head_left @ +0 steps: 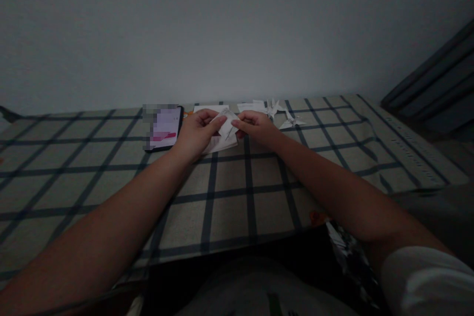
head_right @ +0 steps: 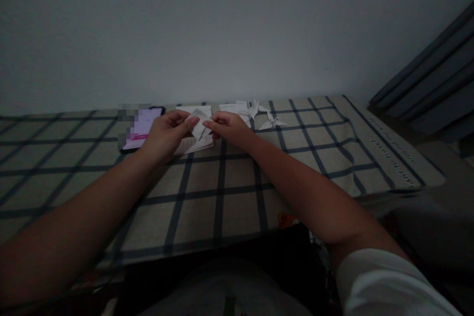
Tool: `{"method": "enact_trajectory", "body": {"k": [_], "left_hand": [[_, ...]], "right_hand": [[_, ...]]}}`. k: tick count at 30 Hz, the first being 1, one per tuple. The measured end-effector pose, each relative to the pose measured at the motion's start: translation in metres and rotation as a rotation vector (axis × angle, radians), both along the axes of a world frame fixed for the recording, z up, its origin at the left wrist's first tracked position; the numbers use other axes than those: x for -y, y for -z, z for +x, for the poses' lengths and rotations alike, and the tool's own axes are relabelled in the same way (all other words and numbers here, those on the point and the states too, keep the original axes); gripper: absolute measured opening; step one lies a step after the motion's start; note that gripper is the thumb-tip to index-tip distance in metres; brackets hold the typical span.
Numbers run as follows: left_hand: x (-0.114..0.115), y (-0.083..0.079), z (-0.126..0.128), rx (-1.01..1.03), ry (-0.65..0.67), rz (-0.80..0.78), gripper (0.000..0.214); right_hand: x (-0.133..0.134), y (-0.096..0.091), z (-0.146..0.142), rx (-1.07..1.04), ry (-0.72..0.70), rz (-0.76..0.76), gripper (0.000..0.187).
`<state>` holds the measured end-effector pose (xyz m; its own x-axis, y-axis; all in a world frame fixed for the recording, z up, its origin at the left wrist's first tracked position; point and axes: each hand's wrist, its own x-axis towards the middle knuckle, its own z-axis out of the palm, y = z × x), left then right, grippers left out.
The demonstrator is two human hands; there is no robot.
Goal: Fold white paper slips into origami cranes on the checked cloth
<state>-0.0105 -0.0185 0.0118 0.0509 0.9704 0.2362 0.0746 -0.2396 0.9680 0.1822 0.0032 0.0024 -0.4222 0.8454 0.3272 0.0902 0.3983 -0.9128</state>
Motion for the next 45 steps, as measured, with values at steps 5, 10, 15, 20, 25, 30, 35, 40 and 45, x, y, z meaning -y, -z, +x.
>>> {"method": "enact_trajectory", "body": {"k": [5,10,15,20,25,30,35,40,45], "left_hand": [[0.001,0.000,0.002,0.007,-0.018,-0.015,0.039],[-0.001,0.001,0.003,0.107,-0.001,-0.001,0.038],[-0.007,0.005,0.002,0.196,0.016,-0.006,0.043],[-0.012,0.007,-0.001,0.051,-0.144,0.117,0.053],[-0.006,0.001,0.002,0.111,-0.044,-0.040,0.044],[-0.005,0.001,0.005,0.139,-0.032,-0.116,0.039],[-0.009,0.003,0.001,0.111,-0.112,-0.067,0.042],[-0.011,0.002,-0.003,0.093,-0.178,-0.054,0.043],[-0.013,0.004,-0.004,0.020,-0.169,-0.077,0.049]], "right_hand": [[0.001,-0.002,0.000,-0.007,0.033,0.016,0.046],[-0.002,0.001,-0.002,-0.039,-0.040,-0.024,0.043],[-0.003,0.004,-0.003,-0.056,-0.057,-0.019,0.041],[-0.002,0.001,0.001,0.064,0.171,0.233,0.034],[-0.010,0.005,0.006,0.277,0.211,0.599,0.020],[-0.014,0.009,0.007,0.445,0.061,0.806,0.022],[-0.011,0.006,0.008,0.455,0.053,0.813,0.030],[-0.009,0.005,0.009,0.407,0.008,0.858,0.034],[-0.007,0.005,0.007,0.437,0.003,0.841,0.028]]}}
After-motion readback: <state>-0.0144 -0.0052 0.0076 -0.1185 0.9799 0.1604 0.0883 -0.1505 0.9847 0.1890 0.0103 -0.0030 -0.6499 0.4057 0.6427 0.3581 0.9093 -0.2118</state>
